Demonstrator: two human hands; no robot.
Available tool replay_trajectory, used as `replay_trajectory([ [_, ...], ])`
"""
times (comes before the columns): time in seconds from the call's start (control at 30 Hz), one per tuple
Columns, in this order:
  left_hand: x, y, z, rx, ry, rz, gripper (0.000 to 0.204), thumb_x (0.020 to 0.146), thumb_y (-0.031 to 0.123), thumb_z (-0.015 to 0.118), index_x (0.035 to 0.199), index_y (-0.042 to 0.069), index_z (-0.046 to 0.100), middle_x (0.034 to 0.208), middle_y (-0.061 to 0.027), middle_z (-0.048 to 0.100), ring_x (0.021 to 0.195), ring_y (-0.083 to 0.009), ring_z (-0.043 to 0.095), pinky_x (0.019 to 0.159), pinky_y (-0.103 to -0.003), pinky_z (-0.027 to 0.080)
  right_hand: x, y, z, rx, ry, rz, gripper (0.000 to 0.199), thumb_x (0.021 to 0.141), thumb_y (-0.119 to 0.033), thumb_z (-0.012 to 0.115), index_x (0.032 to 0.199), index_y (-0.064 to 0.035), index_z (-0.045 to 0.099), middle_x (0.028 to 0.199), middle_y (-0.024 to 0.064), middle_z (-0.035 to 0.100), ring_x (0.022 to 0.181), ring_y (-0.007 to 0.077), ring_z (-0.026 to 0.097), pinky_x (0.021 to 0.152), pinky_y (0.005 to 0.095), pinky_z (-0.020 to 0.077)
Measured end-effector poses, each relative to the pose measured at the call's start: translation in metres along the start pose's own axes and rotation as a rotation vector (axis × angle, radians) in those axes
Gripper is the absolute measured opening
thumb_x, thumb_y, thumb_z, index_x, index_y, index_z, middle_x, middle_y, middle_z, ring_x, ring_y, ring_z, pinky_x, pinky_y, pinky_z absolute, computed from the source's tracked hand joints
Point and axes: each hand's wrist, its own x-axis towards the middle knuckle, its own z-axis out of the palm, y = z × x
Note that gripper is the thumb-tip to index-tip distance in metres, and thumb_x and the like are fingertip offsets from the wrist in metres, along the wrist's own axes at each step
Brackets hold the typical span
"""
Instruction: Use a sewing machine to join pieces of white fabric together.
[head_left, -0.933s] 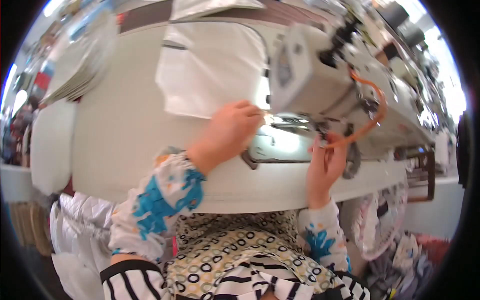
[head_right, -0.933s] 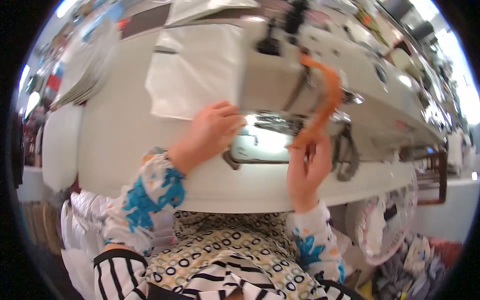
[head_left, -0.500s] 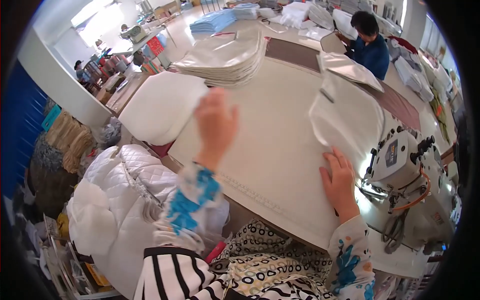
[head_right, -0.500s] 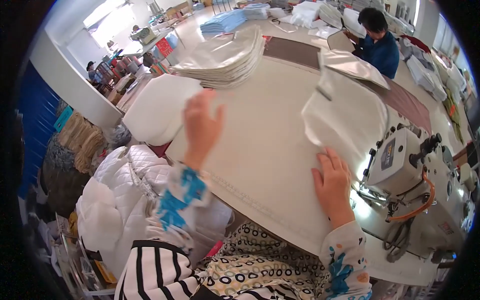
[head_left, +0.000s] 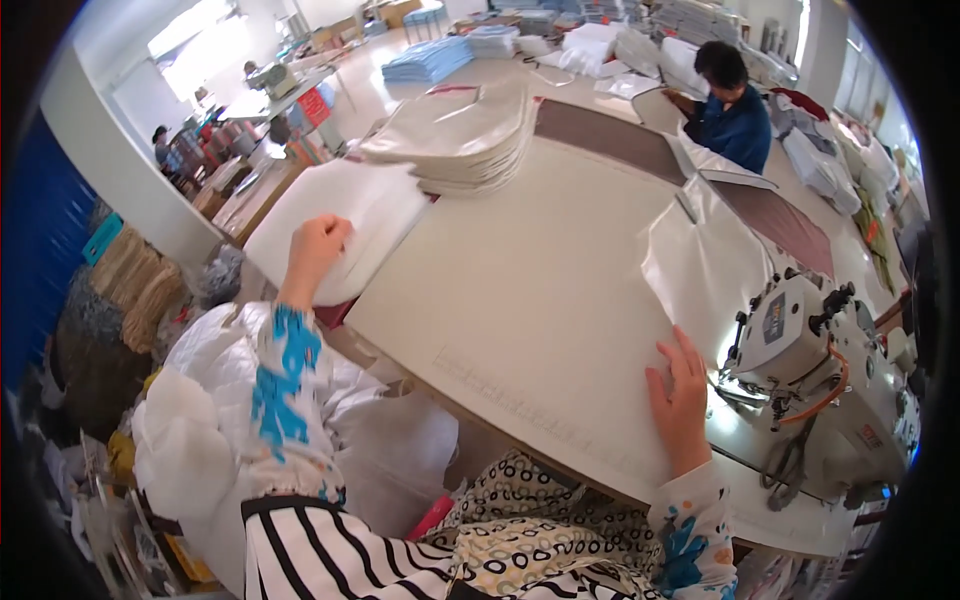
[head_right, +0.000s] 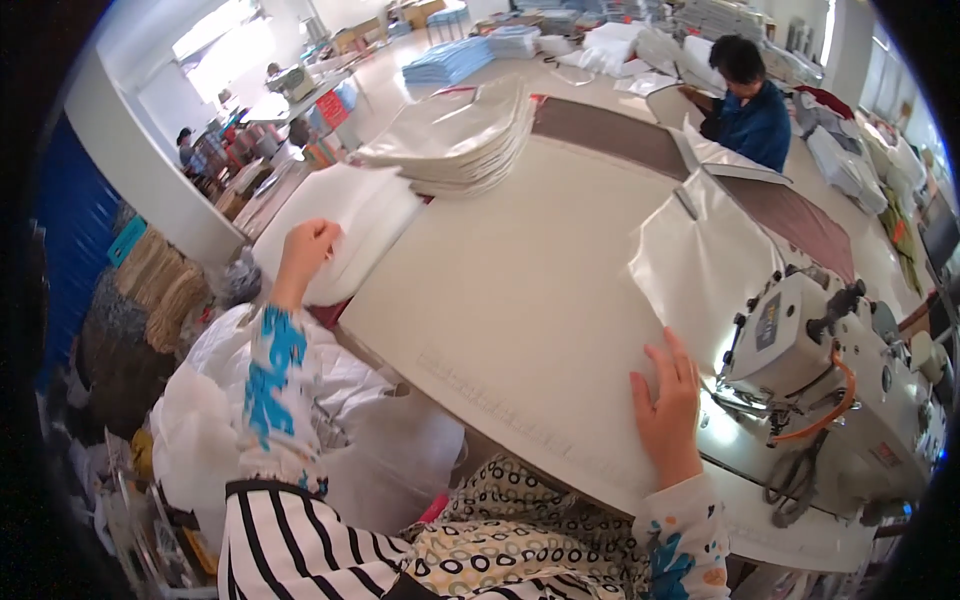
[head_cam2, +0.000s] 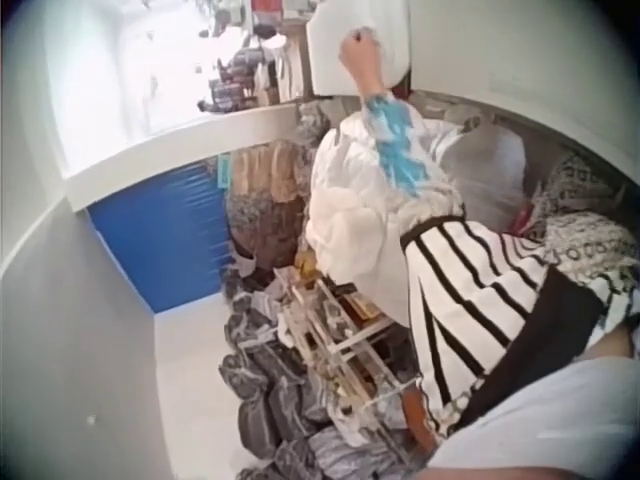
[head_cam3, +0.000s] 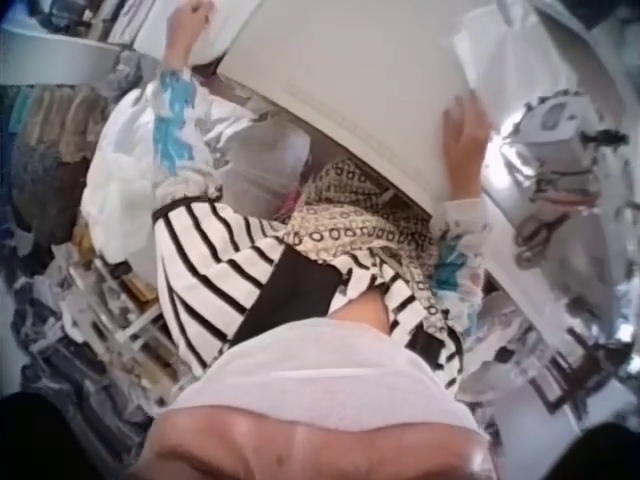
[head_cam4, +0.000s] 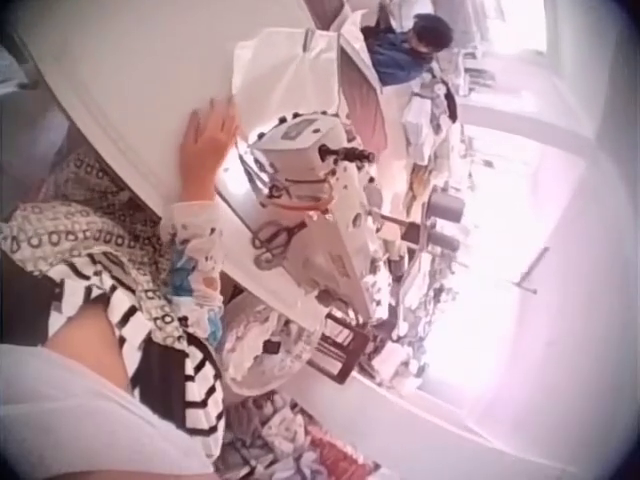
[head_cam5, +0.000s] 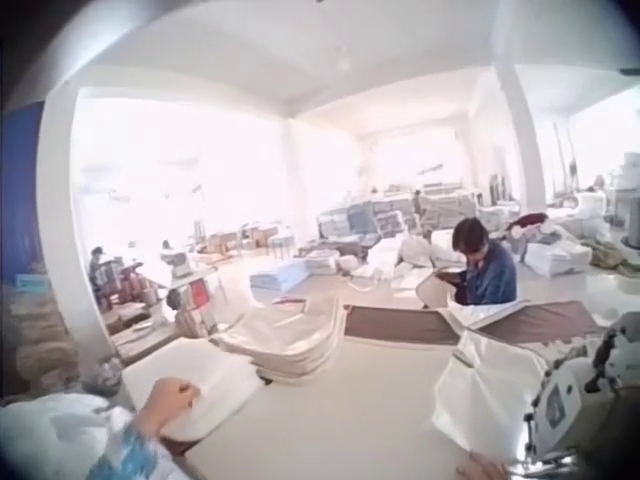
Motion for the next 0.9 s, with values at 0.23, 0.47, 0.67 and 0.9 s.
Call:
replay_trajectory([
  [0.23,-0.110,0.135,0.139,-0.218,-0.781,0.383,0.020,0.099,0.016,0.061,0.095,-0.001,0.070,0.078,-0.0098,0.069,0.072,-0.0153,0.066,0.065,-0.033,0.054,-0.004,-0.087,-0.001,0.102,-0.140,-0.209,0.038,0.087,-0.017,0.071,0.124,-0.0089,0.068,0.136,0.0138,0.063,0.119,0.0335,0.057,0.107,0.0498,0.0414],
  [0.47,0.078,0.125,0.165,0.134,0.338,0.651,0.020,0.093,0.024,0.068,0.094,0.005,0.071,0.089,-0.0174,0.070,0.085,-0.0354,0.068,0.076,-0.045,0.053,-0.051,-0.084,-0.018,-0.070,-0.299,-0.101,0.040,0.086,-0.019,0.074,0.124,-0.0108,0.069,0.138,0.0130,0.061,0.129,0.0343,0.055,0.113,0.0518,0.0395],
  [0.67,0.143,0.093,0.173,0.270,0.349,0.512,0.030,0.091,0.035,0.069,0.112,0.013,0.072,0.093,-0.0137,0.071,0.093,-0.0362,0.068,0.084,-0.048,0.054,-0.081,-0.073,-0.031,-0.113,-0.172,-0.049,0.039,0.085,-0.015,0.075,0.123,-0.0089,0.069,0.135,0.0135,0.062,0.129,0.0333,0.055,0.113,0.0506,0.0403],
  [0.9,0.029,0.204,0.094,-0.042,0.231,0.890,0.012,0.098,0.011,0.066,0.091,0.003,0.060,0.075,-0.0077,0.057,0.065,-0.0179,0.057,0.061,-0.032,0.047,-0.088,-0.065,-0.044,-0.180,-0.137,0.093,0.038,0.086,-0.016,0.074,0.122,-0.0063,0.069,0.133,0.0113,0.064,0.128,0.0297,0.056,0.109,0.0464,0.0423],
])
